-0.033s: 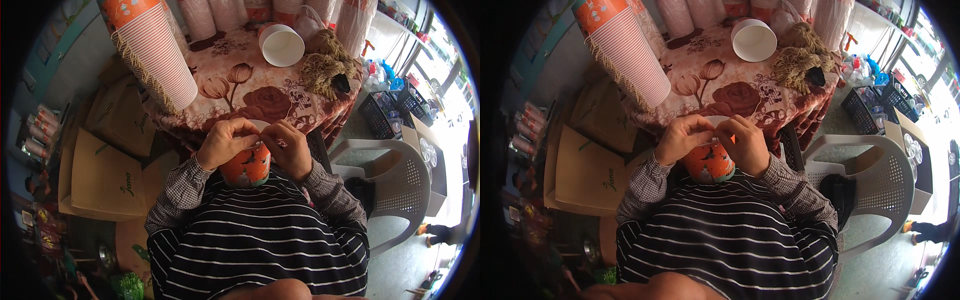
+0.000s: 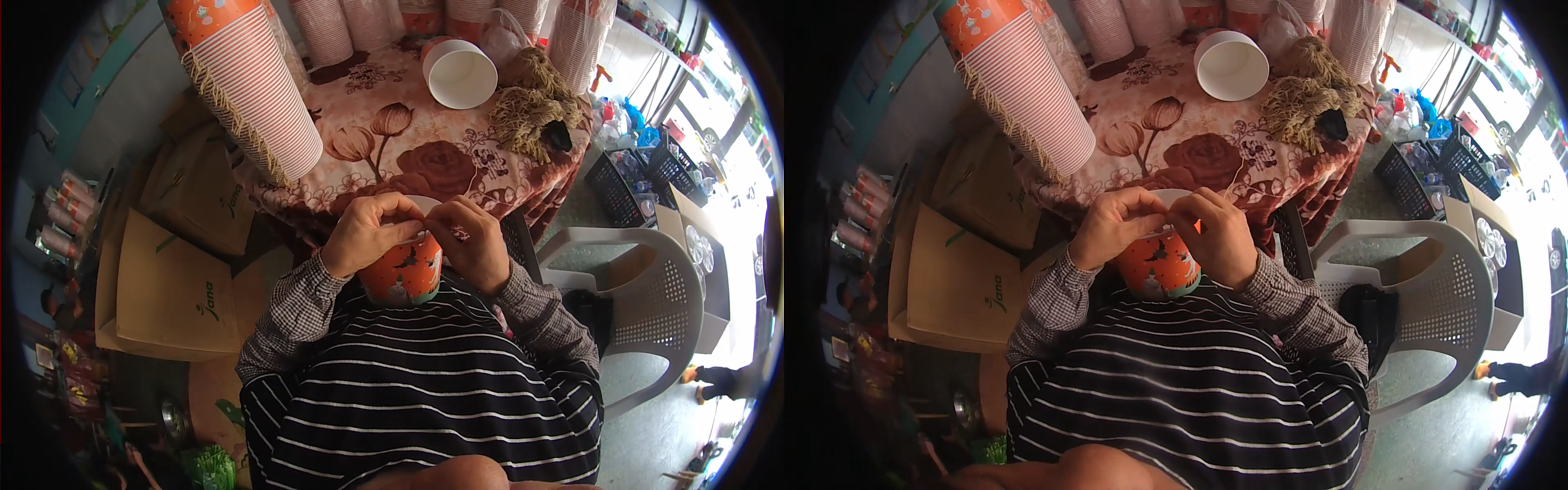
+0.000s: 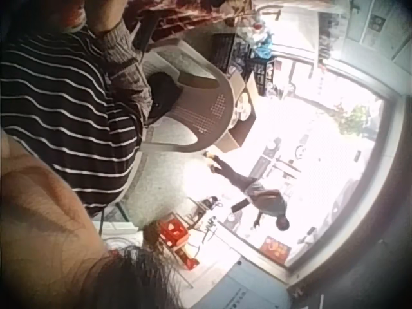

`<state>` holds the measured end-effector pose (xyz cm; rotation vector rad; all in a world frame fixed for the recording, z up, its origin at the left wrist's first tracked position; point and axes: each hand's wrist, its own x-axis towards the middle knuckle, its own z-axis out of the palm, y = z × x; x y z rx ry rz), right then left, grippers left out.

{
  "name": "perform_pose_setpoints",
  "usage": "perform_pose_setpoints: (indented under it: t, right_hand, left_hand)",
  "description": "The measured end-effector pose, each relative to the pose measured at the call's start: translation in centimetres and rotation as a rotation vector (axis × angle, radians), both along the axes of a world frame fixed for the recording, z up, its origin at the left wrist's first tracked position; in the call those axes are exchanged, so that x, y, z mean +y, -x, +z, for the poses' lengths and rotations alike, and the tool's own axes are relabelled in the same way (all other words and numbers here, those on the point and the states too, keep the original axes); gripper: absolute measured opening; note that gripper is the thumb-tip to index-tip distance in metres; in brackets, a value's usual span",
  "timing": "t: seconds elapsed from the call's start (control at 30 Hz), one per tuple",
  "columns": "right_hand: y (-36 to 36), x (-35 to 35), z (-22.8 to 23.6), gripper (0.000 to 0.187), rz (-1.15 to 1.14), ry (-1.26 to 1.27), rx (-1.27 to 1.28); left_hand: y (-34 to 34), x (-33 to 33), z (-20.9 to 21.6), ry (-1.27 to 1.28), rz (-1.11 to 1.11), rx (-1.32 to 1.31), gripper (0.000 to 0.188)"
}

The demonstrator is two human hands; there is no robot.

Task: The recorder is threading a string through holes in a paper bucket to attach a handle.

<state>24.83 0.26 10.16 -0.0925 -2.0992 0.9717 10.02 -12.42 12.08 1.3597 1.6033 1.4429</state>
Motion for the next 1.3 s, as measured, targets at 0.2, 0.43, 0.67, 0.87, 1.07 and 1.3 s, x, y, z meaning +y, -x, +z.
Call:
perform_pose_setpoints:
  t: [0.2, 0.43, 0.67, 0.87, 1.07, 1.3]
  right_hand:
    - [-0.1, -0.1, 0.3, 0.01, 0.019, 0.041, -0.008]
    - [-0.3, -0.1, 0.6, 0.01, 0.015, 0.04, -0.056]
    - [-0.4, -0.1, 0.7, 0.01, 0.04, 0.04, -0.125]
    - [-0.3, 0.1, 0.5, 0.011, 0.061, 0.042, -0.106]
    - [-0.3, 0.1, 0.6, 0.011, 0.069, 0.046, -0.119]
    - [-0.4, 0.3, 0.6, 0.01, 0.112, 0.112, -0.147]
  left_hand:
    - [0.1, 0.3, -0.8, -0.02, 0.008, 0.053, 0.017]
    - [-0.6, 0.4, -0.2, -0.049, 0.073, 0.261, 0.015]
    - [-0.4, 0.3, -0.5, -0.071, 0.103, 0.281, 0.012]
    - [0.2, 0.2, -0.4, -0.068, 0.04, 0.222, 0.012]
    - [0.7, 0.0, 0.1, -0.011, -0.105, -0.018, 0.011]
    - [0.3, -0.1, 0.6, 0.045, -0.097, -0.084, 0.008]
